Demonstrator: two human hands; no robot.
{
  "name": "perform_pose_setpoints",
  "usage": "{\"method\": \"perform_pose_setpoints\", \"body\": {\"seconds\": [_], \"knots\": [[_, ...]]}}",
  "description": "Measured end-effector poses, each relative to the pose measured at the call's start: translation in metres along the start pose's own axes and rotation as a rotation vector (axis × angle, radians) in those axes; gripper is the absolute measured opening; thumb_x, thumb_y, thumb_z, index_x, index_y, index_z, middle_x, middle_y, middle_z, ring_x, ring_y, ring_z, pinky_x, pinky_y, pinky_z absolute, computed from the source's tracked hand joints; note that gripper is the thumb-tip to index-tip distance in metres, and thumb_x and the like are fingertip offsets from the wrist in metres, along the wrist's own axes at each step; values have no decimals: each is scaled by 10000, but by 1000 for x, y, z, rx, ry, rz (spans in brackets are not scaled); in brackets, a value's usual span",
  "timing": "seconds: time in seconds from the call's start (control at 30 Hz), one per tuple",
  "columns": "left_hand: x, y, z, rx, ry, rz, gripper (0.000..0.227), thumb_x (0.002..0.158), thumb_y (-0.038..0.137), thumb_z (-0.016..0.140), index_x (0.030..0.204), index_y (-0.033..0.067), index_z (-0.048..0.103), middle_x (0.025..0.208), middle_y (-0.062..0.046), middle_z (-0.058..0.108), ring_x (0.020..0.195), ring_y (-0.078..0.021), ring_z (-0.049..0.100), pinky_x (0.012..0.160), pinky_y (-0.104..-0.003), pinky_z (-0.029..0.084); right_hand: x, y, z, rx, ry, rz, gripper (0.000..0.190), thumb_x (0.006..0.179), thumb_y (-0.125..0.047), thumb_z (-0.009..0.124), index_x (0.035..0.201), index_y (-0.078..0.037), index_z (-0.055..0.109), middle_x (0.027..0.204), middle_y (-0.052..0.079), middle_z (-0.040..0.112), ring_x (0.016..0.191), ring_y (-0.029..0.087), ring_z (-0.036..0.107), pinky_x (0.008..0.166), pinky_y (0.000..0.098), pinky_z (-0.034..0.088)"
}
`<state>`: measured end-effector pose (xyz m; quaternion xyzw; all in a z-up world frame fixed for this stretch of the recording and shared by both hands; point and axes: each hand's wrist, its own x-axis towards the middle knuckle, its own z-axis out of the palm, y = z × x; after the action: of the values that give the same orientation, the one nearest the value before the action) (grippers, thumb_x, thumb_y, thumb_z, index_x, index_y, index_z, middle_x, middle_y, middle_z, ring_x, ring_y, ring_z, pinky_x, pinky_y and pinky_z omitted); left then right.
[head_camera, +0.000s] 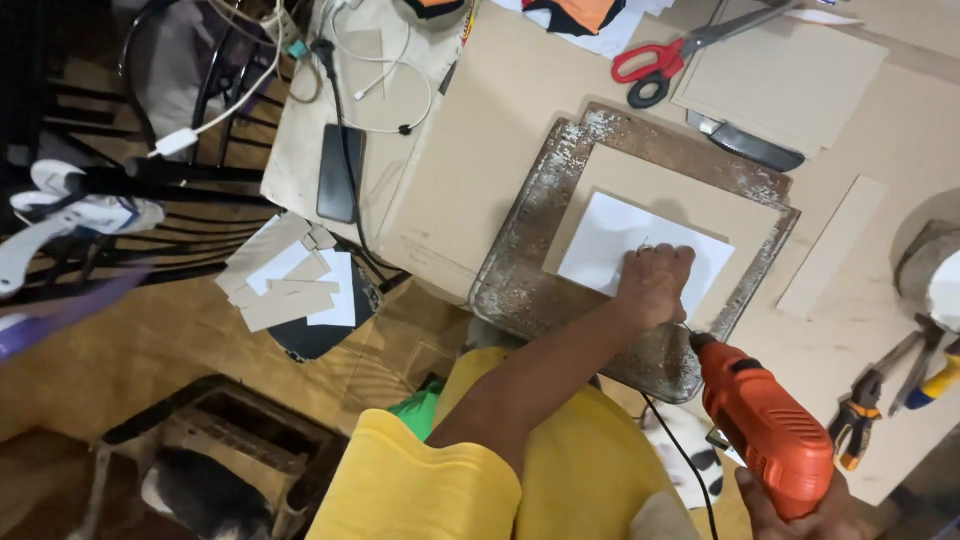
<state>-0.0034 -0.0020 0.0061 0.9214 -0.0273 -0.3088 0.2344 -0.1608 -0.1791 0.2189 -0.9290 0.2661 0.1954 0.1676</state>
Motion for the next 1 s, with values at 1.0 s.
{"method": "perform_pose_setpoints", "body": {"seconds": [1.0], "knots": [[5, 0, -4, -114, -7, 28, 520, 679, 296, 647, 1145, 66, 611, 1013, -158, 671, 1042, -427, 699, 871, -538, 528, 105, 115, 76, 1589, -197, 181, 439, 1054, -454, 647, 1208, -53, 553, 1024, 49, 682, 870, 159, 724, 555, 180, 609]]}}
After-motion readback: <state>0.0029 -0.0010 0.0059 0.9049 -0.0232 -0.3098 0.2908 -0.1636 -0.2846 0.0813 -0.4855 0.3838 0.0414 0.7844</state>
